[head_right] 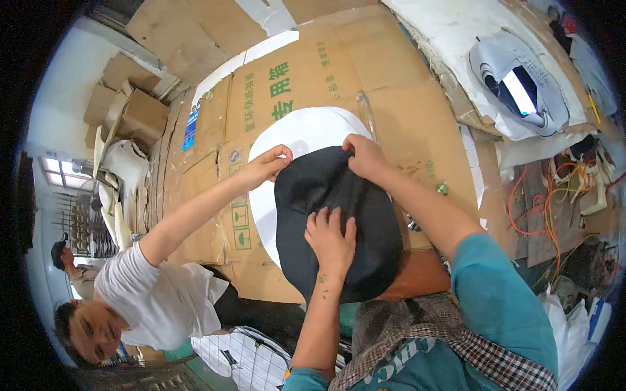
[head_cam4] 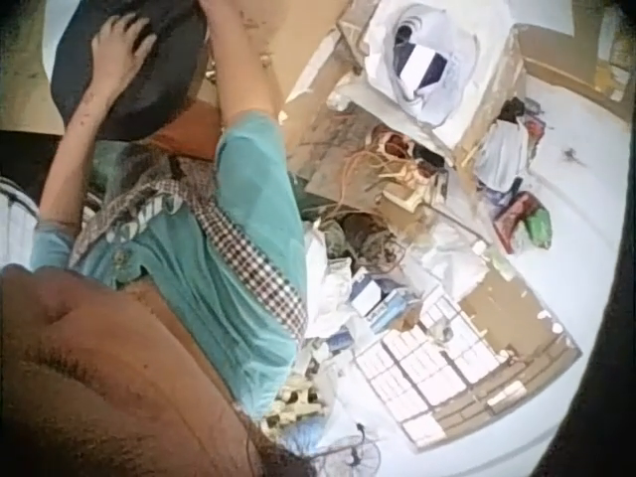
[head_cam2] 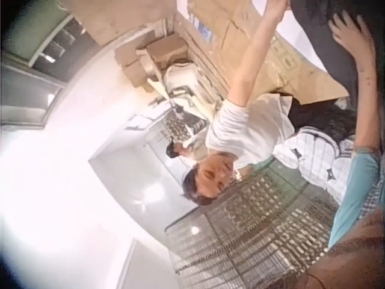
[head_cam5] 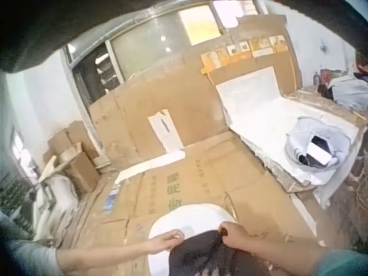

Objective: Applying adhesive to padding and fitting protective covers as part of a manufacturing line.

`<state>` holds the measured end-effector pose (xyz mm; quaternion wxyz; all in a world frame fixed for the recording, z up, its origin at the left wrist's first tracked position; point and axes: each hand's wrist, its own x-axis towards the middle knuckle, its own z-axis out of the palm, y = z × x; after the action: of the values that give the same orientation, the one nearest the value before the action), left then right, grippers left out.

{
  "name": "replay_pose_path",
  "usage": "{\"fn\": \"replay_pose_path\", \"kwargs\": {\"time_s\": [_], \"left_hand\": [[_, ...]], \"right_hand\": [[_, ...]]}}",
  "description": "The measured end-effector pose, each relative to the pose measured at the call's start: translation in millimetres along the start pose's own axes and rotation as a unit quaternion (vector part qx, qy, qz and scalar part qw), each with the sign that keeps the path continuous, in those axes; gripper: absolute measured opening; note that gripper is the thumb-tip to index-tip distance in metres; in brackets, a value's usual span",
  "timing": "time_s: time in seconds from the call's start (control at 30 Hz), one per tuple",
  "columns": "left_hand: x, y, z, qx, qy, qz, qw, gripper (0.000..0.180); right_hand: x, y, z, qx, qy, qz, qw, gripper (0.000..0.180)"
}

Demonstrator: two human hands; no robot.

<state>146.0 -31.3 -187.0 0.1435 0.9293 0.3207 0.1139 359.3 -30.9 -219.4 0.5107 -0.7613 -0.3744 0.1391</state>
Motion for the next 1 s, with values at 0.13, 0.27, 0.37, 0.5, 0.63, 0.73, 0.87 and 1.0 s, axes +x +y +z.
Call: {"fn": "replay_pose_path", "kwargs": {"time_s": [0.13,0.27,0.37,0.5,0.63,0.73,0.87,1.0], "left_hand": [[32,-11,-24,0.010,0.041,0.019,0.999,0.049],[52,-7,18,0.075,-0.025,0.002,0.997,0.053],[52,-11,17,0.089,-0.039,-0.016,0.995,0.056],[51,-12,18,0.093,-0.032,-0.021,0.995,0.058],[56,-9,19,0.076,-0.037,-0.027,0.996,0.056],[58,-10,15,0.074,-0.039,-0.029,0.996,0.056],[56,-11,14,0.059,-0.026,-0.021,0.998,0.054],[46,-33,-6,0.103,0.004,-0.053,0.993,0.056]], "right_hand": [[9,-39,7,-0.132,0.172,-0.163,0.962,0.021],[3,-39,48,0.001,0.046,-0.293,0.955,0.028],[22,-30,74,-0.053,-0.019,-0.306,0.950,0.036],[95,-1,48,-0.221,-0.004,-0.371,0.902,0.041],[121,-2,24,-0.358,0.132,-0.349,0.856,0.037],[74,-27,89,-0.146,-0.061,-0.335,0.929,0.037],[36,-17,85,-0.107,0.001,-0.312,0.944,0.038],[61,-49,103,-0.230,-0.050,-0.413,0.880,0.031]]}}
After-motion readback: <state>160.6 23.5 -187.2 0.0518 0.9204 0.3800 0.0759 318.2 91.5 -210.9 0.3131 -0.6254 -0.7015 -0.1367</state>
